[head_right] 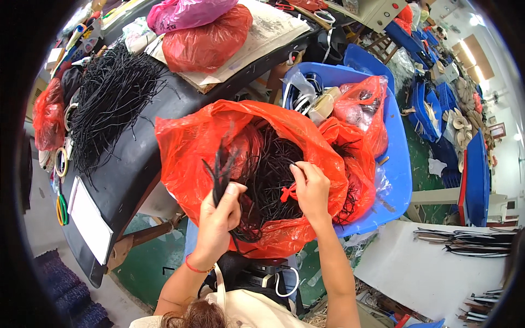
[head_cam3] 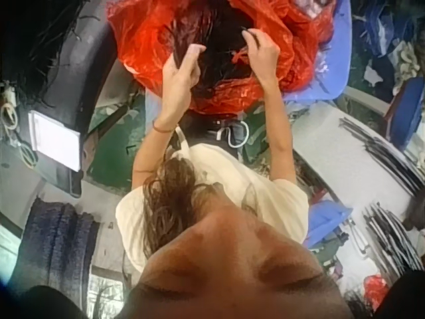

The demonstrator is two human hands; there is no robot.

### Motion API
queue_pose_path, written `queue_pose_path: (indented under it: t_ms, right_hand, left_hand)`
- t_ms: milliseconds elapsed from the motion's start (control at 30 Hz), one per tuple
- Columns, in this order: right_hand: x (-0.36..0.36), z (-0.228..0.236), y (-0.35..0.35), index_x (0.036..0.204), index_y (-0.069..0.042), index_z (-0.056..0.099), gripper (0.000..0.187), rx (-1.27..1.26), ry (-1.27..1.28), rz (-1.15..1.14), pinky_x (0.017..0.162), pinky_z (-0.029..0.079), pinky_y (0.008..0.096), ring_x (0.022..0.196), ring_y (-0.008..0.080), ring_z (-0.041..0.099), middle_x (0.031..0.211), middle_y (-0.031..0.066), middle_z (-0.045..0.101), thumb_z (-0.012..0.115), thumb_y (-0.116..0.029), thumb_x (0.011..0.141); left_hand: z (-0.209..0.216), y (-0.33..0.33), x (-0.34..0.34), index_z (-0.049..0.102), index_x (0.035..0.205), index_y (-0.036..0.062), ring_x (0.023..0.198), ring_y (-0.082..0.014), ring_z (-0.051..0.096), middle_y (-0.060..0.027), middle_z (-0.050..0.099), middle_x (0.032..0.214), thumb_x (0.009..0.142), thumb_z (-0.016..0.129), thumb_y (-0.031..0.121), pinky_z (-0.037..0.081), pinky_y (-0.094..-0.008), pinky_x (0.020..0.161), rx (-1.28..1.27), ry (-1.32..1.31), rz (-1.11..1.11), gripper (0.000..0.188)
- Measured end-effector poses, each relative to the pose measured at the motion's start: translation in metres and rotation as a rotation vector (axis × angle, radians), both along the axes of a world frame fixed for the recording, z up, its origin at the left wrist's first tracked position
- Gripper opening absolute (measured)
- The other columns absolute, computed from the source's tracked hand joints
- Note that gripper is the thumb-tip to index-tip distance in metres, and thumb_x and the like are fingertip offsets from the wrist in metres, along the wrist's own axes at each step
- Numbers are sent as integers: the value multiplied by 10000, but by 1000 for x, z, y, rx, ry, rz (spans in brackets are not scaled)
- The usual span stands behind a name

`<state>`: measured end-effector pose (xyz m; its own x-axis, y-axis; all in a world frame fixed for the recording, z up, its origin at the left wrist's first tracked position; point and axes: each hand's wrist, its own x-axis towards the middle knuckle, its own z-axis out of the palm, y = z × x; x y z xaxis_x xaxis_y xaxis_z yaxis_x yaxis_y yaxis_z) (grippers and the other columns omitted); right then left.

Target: The person repeatedly reaches into a red plastic bag and pulls out bundles of black cables. They separate the cables by hand and place them onto a pile on the table. The person continues this process throughout the clip, handling the cables one bundle at a time.

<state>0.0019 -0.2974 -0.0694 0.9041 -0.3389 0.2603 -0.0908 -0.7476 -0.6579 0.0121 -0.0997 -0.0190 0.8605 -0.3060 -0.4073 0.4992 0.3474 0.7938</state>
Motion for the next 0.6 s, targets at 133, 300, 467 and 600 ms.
queue_pose_path:
  t_ms: [133, 300, 467, 600]
  right_hand:
    - [-15, 42, 37, 862, -14, 603, 97, -141, -202, 117, 613, 432, 364, 679, 270, 545, 752, 105, 581, 656, -57, 794]
    - [-38, 53, 64, 870, -33, 585, 137, -331, -209, 286, 582, 363, 348, 649, 229, 483, 711, 57, 509, 662, -72, 764]
    - [-49, 47, 74, 873, -27, 588, 113, -118, -41, 458, 605, 378, 351, 651, 226, 506, 717, 71, 530, 632, -87, 788]
    - [-28, 15, 31, 866, -25, 575, 101, -209, 93, 333, 722, 442, 435, 791, 325, 544, 801, 148, 562, 504, -88, 833]
  left_hand:
    - [1, -9, -2, 612, 988, 36, 435, -4, 251, 98, 349, 546, 932, 542, 304, 172, -203, 407, 9, 51, -71, 282]
    - [-3, -13, -3, 589, 979, 47, 455, 1, 267, 100, 364, 582, 955, 493, 328, 187, -194, 422, -35, 1, -155, 298]
    - [-13, -14, -8, 496, 833, 83, 591, -52, 422, 9, 470, 760, 980, 438, 307, 347, -206, 490, 35, -137, 177, 274]
    - [-8, 10, 4, 488, 890, 69, 484, -53, 407, -2, 504, 649, 992, 392, 325, 323, -207, 443, -167, -62, 184, 292]
